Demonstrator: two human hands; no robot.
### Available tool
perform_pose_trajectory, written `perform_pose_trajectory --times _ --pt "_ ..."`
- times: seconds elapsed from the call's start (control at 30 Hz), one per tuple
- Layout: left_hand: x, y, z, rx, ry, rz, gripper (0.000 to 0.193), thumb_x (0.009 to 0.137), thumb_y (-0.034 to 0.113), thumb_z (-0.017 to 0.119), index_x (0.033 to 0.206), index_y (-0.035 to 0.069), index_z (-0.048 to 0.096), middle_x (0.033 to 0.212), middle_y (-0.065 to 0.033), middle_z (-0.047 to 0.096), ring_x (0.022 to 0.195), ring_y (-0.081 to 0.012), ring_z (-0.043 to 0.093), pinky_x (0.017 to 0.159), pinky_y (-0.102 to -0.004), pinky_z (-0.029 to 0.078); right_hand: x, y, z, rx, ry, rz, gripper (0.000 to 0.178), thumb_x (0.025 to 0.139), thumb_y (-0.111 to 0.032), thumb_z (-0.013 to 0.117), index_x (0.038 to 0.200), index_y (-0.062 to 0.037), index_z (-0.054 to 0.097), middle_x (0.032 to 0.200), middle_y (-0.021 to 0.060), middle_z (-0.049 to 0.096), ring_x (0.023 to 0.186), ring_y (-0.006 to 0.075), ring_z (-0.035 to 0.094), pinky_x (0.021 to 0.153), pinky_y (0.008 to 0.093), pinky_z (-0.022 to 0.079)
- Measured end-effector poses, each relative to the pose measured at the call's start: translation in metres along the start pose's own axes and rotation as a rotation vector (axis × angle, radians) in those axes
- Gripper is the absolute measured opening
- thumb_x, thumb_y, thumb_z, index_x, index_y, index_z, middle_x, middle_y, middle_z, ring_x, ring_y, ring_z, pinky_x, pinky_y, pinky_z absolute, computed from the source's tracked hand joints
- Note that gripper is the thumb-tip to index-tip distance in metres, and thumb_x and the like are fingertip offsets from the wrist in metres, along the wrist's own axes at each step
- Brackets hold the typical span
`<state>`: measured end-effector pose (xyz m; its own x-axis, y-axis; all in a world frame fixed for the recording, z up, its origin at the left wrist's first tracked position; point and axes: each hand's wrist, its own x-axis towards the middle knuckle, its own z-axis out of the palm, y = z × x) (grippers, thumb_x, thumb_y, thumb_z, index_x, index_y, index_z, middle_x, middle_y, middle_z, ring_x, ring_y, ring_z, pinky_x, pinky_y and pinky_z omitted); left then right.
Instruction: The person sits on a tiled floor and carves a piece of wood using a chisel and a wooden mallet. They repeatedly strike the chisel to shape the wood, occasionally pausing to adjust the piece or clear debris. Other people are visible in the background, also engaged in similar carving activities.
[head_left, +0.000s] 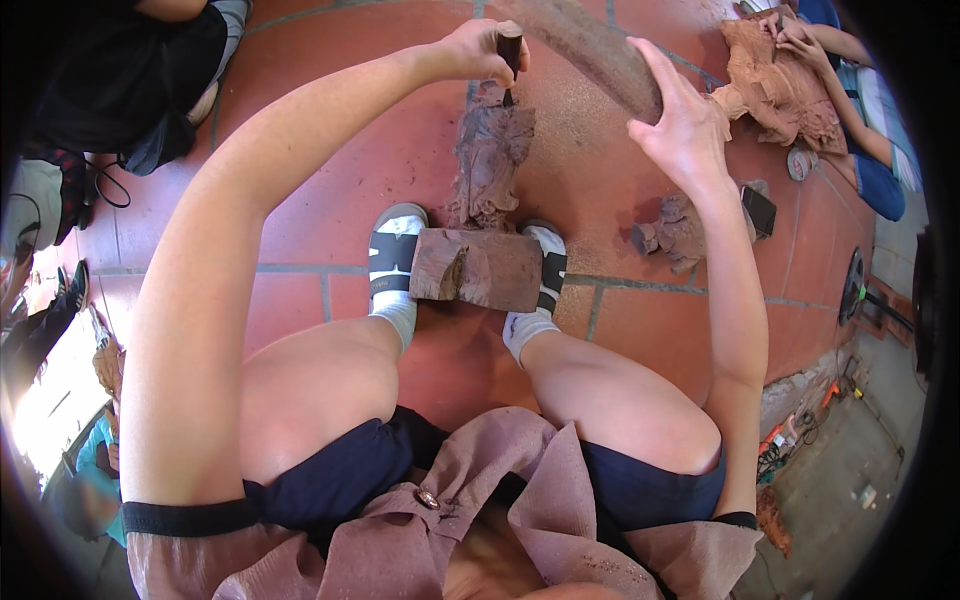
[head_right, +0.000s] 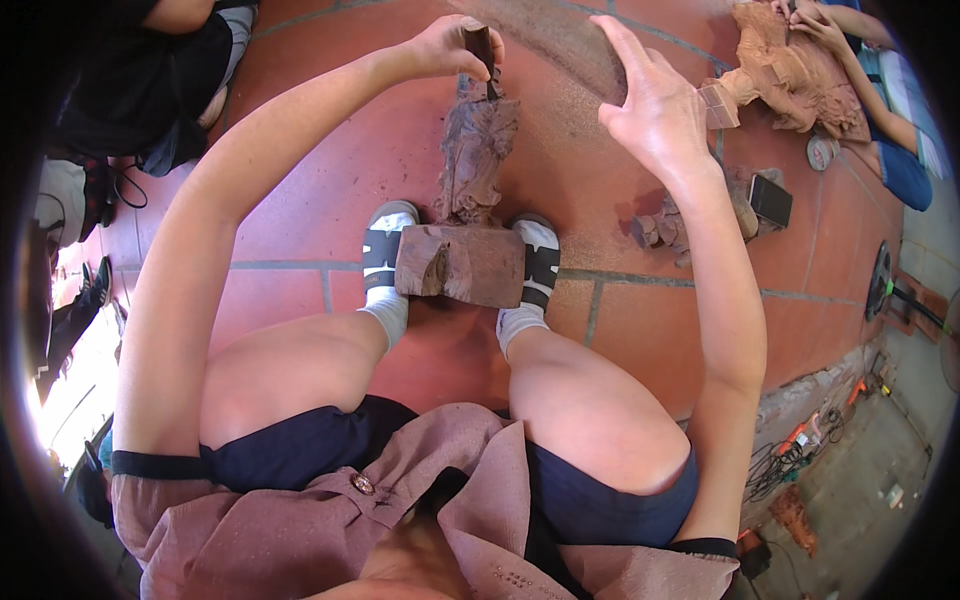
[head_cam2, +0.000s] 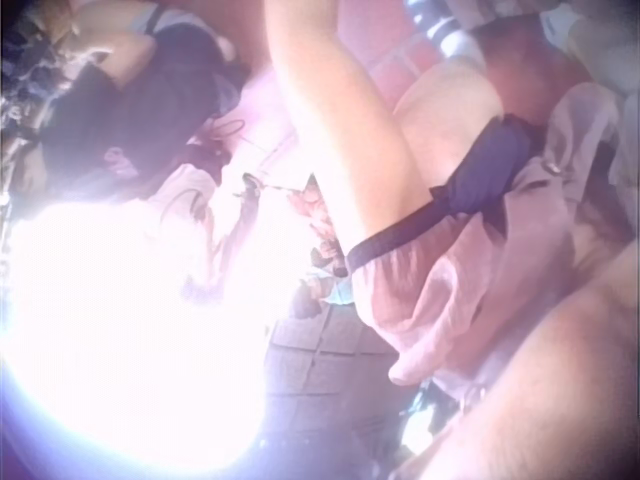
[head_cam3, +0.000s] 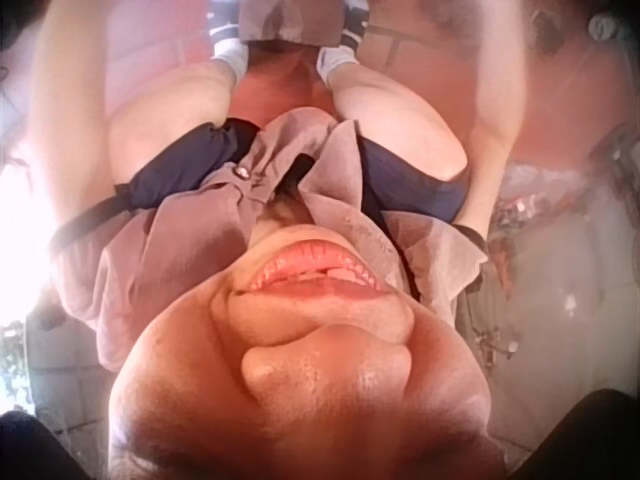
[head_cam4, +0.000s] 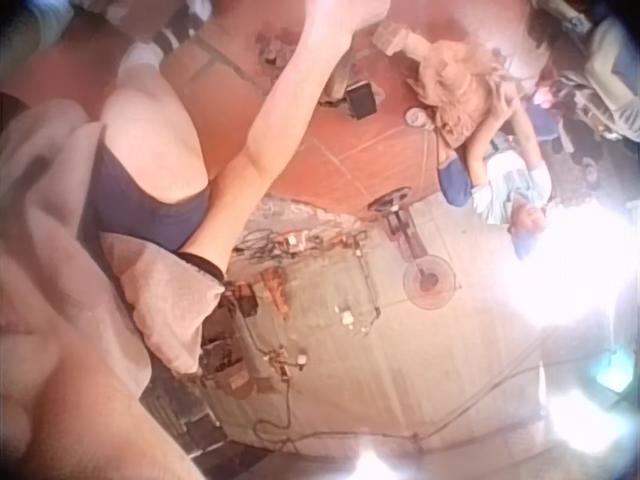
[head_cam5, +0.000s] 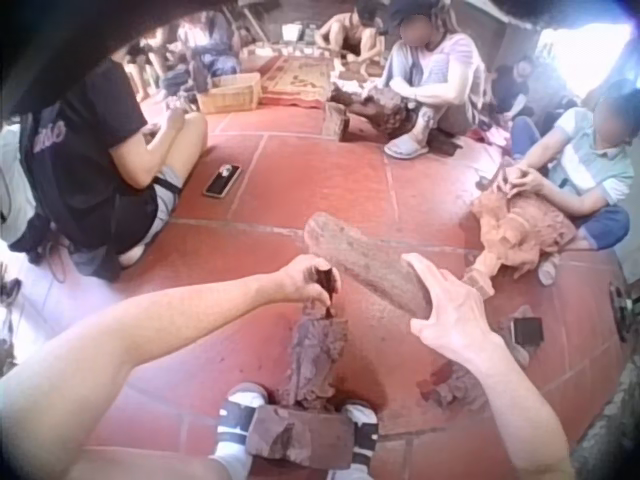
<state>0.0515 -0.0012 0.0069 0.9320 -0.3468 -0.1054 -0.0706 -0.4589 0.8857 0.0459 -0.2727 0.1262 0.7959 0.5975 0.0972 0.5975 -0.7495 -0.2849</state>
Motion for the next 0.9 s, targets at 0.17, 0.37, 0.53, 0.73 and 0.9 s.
perform_pose_trajectory --times 0.17,0.37,0.53,0.73,0.9 --pt "-0.003 -0.007 -0.001 -0.072 0.017 -0.014 0.024 0.066 0.004 0.073 0.088 0.007 0.066 0.079 -0.0044 0.068 0.074 -0.0156 0.066 0.067 -0.0311 0.055 -0.001 -0.010 -0.005 0.135 0.094 -0.053 0.080 0.070 -0.005 0.068 0.141 -0.0269 0.039 0.130 0.0124 0.057 0.116 0.0331 0.057 0.097 0.0387 0.048" --pt "-0.024 -0.008 -0.004 -0.154 0.016 0.048 0.024 0.067 -0.002 0.075 0.088 0.004 0.065 0.081 -0.0032 0.067 0.077 -0.0128 0.065 0.068 -0.0267 0.054 -0.010 -0.008 0.007 0.033 -0.078 0.023 0.083 0.069 -0.006 0.069 0.141 -0.0306 0.037 0.119 0.0108 0.061 0.110 0.0327 0.059 0.090 0.0413 0.050" --pt "-0.041 -0.040 -0.028 -0.550 0.263 -0.156 0.034 0.060 -0.007 0.084 0.082 0.006 0.061 0.077 -0.0073 0.067 0.066 -0.0181 0.065 0.057 -0.0300 0.053 -0.023 -0.015 0.003 0.240 -0.107 0.107 0.079 0.069 -0.006 0.067 0.141 -0.0238 0.040 0.131 0.0112 0.056 0.117 0.0319 0.056 0.098 0.0380 0.046" --pt "-0.028 -0.036 -0.009 -0.404 0.279 -0.148 0.028 0.065 0.003 0.082 0.087 0.006 0.064 0.082 -0.0050 0.067 0.073 -0.0154 0.065 0.063 -0.0281 0.054 -0.027 -0.019 0.004 0.261 -0.072 0.066 0.079 0.069 -0.005 0.068 0.140 -0.0229 0.040 0.130 0.0118 0.057 0.117 0.0332 0.056 0.097 0.0390 0.047" --pt "-0.023 -0.036 -0.002 -0.250 0.247 -0.154 0.028 0.067 0.008 0.080 0.091 0.005 0.068 0.085 -0.0053 0.069 0.075 -0.0145 0.065 0.064 -0.0278 0.055 -0.031 -0.021 0.002 0.235 -0.063 0.019 0.079 0.069 -0.005 0.067 0.140 -0.0252 0.040 0.125 0.0126 0.060 0.112 0.0351 0.058 0.093 0.0408 0.050"
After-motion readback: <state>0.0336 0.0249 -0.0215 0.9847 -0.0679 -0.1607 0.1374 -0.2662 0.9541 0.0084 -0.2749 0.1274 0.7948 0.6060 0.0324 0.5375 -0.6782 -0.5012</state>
